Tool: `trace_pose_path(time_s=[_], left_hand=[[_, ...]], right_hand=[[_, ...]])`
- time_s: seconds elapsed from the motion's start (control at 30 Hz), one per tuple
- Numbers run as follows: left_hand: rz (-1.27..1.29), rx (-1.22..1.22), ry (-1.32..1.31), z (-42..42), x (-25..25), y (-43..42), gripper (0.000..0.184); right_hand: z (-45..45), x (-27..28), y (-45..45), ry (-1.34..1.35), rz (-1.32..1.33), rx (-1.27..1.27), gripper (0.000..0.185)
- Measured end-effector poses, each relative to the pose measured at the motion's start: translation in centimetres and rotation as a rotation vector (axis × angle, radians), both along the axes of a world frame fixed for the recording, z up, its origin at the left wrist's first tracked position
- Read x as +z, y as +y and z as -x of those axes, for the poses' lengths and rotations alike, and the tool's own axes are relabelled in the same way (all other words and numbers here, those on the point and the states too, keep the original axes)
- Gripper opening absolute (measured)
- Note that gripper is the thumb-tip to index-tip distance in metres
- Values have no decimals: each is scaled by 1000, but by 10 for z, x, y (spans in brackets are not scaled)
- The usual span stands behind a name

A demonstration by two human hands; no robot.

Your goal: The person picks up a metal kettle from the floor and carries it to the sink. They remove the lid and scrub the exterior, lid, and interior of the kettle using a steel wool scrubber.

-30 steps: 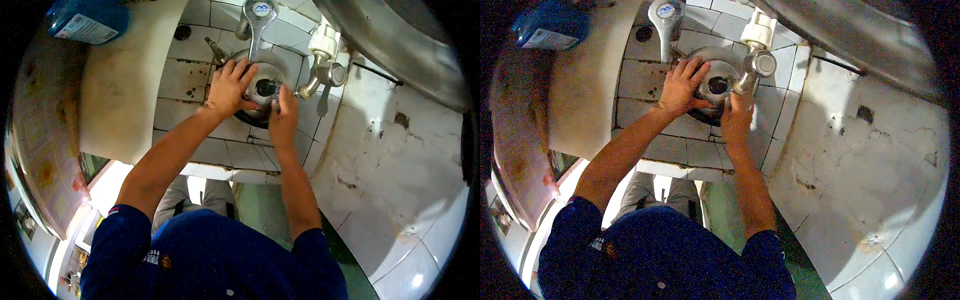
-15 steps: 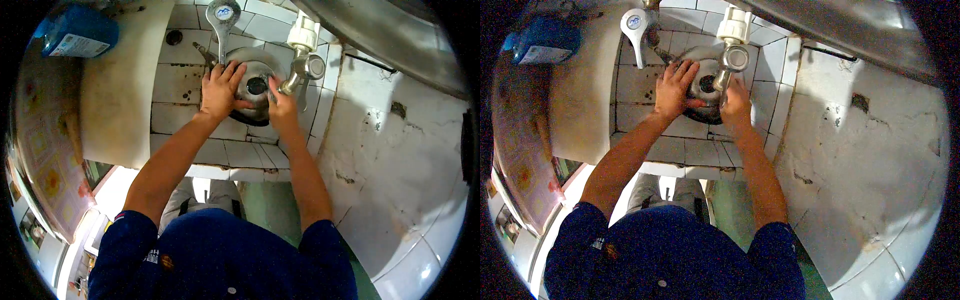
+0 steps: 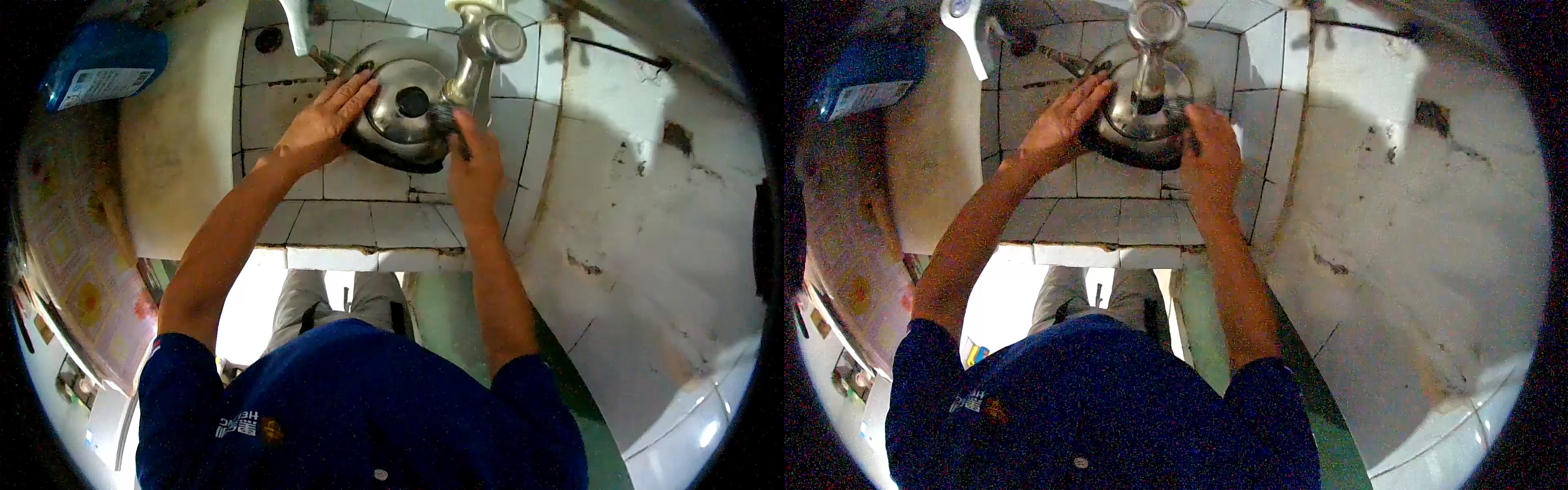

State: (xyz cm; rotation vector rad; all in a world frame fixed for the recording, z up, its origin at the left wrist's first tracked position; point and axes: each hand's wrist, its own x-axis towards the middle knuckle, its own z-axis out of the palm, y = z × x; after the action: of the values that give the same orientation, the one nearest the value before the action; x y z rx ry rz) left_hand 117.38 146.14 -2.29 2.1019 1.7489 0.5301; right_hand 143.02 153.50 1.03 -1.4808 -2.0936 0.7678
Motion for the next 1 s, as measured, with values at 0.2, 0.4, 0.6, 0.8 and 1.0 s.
trace_pose_path(time_s=[0.2, 0.4, 0.6, 0.8, 1.0], left_hand=[[66, 11, -73, 12, 10, -13, 98], [-142, 234, -390, 12, 41, 17, 73], [117, 477, -602, -7, 6, 78, 73], [56, 505, -686, 0, -31, 72, 42], [64, 487, -667, -24, -17, 23, 88]], right_hand=[[-3, 1, 5, -114, -79, 130, 43], [-32, 34, -37, 295, 147, -556, 37], [-13, 10, -66, 13, -15, -86, 36], [37, -34, -56, -36, -166, -138, 38], [34, -39, 9, 95, -85, -181, 41]])
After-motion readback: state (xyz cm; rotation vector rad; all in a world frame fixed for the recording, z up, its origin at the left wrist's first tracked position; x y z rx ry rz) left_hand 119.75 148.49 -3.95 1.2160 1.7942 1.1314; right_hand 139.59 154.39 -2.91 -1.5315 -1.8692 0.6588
